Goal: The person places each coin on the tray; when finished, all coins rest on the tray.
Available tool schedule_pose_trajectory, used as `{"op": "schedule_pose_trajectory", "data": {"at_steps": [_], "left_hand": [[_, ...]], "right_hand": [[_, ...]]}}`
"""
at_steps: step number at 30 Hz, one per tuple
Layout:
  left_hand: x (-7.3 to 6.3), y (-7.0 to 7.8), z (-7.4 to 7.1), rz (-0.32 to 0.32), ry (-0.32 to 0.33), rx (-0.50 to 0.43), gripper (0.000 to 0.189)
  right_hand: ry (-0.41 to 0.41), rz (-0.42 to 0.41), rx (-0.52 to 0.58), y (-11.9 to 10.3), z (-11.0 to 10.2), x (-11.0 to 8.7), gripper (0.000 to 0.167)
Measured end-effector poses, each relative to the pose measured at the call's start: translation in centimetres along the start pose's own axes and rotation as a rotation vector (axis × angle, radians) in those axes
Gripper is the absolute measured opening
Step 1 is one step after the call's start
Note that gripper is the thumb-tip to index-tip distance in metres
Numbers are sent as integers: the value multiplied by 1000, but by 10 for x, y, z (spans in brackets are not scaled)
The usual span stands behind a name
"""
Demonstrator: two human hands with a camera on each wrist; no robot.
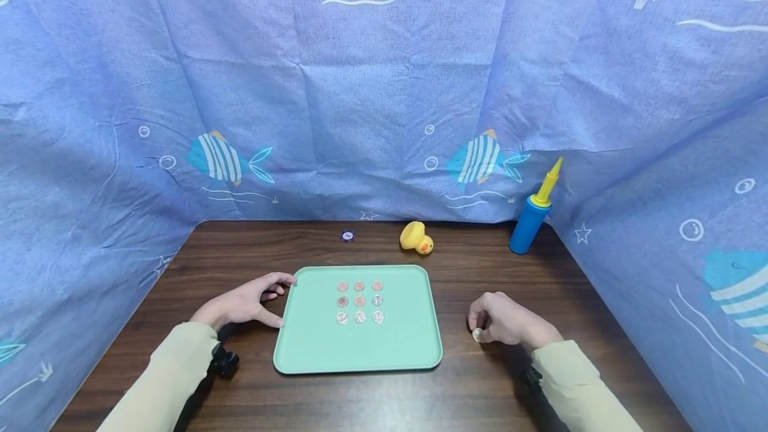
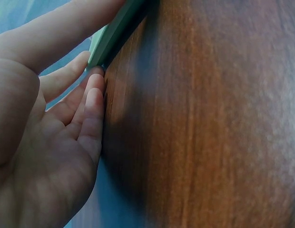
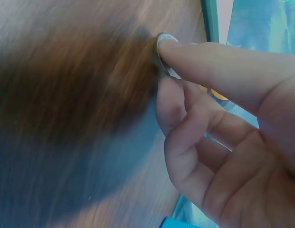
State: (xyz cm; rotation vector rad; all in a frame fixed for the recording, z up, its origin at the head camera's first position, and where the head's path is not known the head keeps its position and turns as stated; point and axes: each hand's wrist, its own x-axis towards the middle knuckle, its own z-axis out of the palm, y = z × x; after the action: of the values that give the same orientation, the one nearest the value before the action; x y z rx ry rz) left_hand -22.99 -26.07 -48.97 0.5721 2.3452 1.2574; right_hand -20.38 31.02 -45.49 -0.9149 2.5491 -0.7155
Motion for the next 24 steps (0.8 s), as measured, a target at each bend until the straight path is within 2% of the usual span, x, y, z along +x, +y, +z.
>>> {"op": "schedule_pose_trajectory", "data": {"at_steps": [7, 11, 17, 24], "left_hand": [[0, -1, 0, -2, 1, 5, 90], [0, -1, 1, -7, 2, -1, 90], [0, 0, 1, -17, 4, -6, 90], [0, 2, 1, -14, 5, -1, 90]], "right_hand": [[42, -60, 21, -2, 2, 7, 22], [83, -78, 27, -6, 4, 15, 16], [142, -79, 54, -19, 4, 26, 5], [147, -90, 96, -38, 8, 47, 6]]}}
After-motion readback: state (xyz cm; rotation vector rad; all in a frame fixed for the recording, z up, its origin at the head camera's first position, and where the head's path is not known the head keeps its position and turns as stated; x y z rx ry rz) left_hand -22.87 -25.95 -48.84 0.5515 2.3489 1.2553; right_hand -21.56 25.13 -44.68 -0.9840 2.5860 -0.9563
